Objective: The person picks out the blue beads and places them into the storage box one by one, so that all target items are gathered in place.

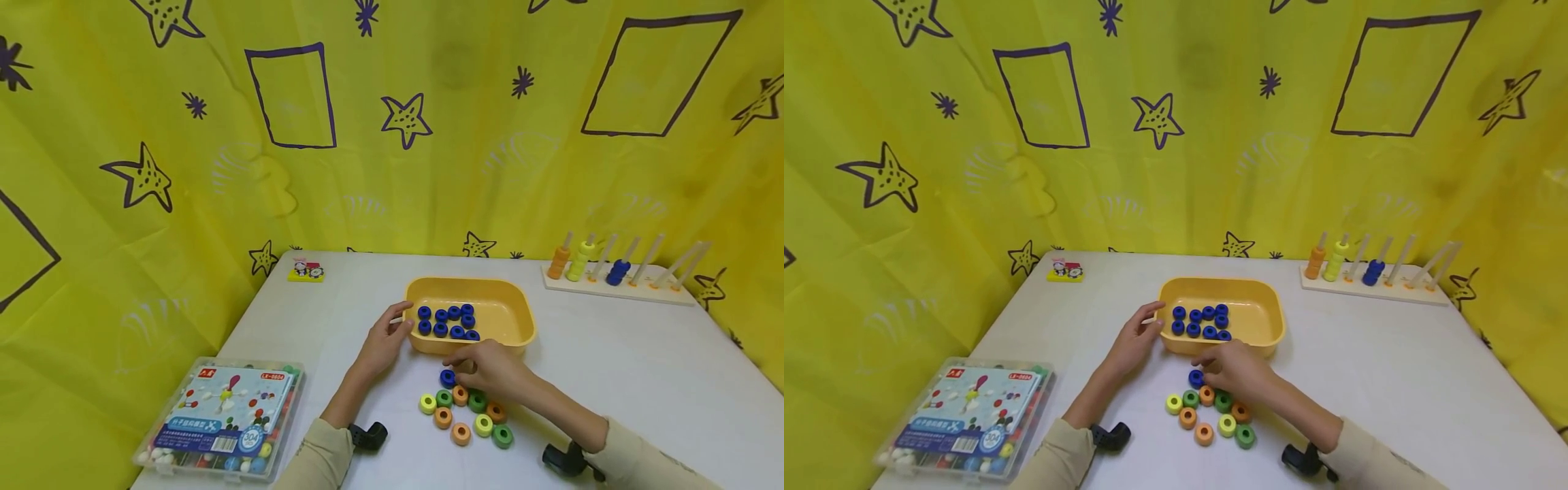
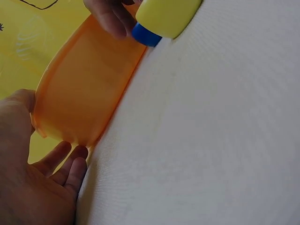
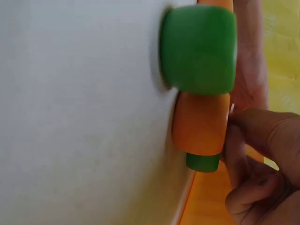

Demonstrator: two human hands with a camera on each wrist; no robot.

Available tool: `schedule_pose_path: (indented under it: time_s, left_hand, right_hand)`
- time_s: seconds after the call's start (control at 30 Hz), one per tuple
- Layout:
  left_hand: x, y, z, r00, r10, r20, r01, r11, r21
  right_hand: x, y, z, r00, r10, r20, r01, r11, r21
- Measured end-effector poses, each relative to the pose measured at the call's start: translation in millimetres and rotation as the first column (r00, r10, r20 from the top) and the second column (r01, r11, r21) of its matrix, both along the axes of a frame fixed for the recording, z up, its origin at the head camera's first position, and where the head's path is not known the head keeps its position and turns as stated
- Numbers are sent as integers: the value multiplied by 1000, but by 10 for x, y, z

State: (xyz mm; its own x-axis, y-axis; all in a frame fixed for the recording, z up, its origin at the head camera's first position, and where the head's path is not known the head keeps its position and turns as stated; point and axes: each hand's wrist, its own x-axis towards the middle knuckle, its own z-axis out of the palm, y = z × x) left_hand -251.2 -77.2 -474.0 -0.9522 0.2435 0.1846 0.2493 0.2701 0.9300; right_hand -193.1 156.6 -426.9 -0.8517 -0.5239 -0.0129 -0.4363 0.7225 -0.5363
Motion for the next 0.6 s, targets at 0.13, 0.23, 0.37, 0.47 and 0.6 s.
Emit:
schedule_pose_path:
  time_s: [0.13, 0.23, 0.37, 0.47, 0.6]
  left_hand:
    - [9, -7, 5, 1000, 13, 12, -13, 1000, -8]
    - [7, -4, 11, 1000, 11, 6, -11, 1000, -5]
    - [7, 2, 9, 1000, 3, -3, -3, 1000, 5]
    - [13, 1, 0, 1000, 0, -1, 0, 1000, 10]
    - [14, -7, -1, 1000, 4, -7, -4, 1000, 2]
  right_hand:
    - [-56, -10, -27, 996, 81, 27, -81, 996, -23]
    - [-83, -9, -32, 991, 129, 45, -127, 991, -34]
    - [-77, -15, -30, 988, 143, 55, -141, 989, -39]
    - [-44, -22, 0, 988, 146, 54, -143, 988, -57]
    - [-21, -8, 147, 988, 155, 17, -153, 984, -87]
